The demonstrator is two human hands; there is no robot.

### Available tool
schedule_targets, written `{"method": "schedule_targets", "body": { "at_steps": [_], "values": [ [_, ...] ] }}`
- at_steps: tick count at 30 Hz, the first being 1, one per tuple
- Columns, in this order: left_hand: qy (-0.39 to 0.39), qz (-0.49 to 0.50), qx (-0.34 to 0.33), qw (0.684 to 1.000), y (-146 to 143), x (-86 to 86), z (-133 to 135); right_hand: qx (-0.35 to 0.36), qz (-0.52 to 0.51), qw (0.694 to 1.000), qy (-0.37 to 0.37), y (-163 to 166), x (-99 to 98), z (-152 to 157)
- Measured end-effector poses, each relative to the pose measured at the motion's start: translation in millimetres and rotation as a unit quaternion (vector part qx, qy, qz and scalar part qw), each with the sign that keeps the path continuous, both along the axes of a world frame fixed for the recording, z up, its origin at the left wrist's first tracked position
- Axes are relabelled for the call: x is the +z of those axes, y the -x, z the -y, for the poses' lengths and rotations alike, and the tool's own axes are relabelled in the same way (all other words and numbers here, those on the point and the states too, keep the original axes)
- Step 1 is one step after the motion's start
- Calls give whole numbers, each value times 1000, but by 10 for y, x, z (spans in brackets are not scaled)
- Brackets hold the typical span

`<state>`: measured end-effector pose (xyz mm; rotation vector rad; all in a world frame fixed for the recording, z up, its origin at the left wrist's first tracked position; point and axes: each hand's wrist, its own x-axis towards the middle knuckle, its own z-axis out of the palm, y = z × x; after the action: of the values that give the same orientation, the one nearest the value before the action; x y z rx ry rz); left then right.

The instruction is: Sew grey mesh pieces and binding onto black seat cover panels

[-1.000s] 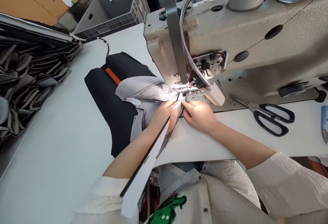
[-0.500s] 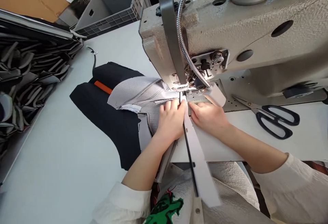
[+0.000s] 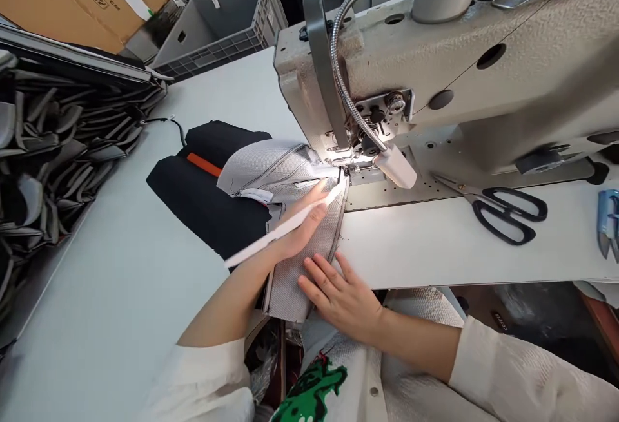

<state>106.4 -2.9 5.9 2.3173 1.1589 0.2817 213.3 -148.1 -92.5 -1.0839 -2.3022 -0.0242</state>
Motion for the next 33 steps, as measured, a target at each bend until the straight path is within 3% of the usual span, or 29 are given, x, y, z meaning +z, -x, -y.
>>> {"method": "schedule_targets", "body": {
  "at_steps": [5,10,13,18,20,23,27,33],
  "values": [
    [-94,-111,-90,985,-49,-54,131,-15,-18,1000,1,141,-46,-47],
    [-98,-137,-127,977,-98,-20,97,-55,12,998,-2,355,-23,-130],
    [-134,-167,-158,964,-86,-21,103,-26,31,999,-11,414,48,-242],
    [-210,-247,-196,925,-15,-102,171,126,29,991,19,29,264,-335],
    [-226,-276,-194,914,-35,-133,230,149,0,989,-3,-205,282,-276],
    [-243,-286,-159,913,-139,-177,351,121,-63,990,-45,-459,229,-141],
    [-258,-279,-137,915,-252,-235,446,70,-111,991,-30,-587,200,-47],
    [-281,-245,-122,920,-271,-326,231,54,-56,997,0,-675,258,-135]
  ]
}}
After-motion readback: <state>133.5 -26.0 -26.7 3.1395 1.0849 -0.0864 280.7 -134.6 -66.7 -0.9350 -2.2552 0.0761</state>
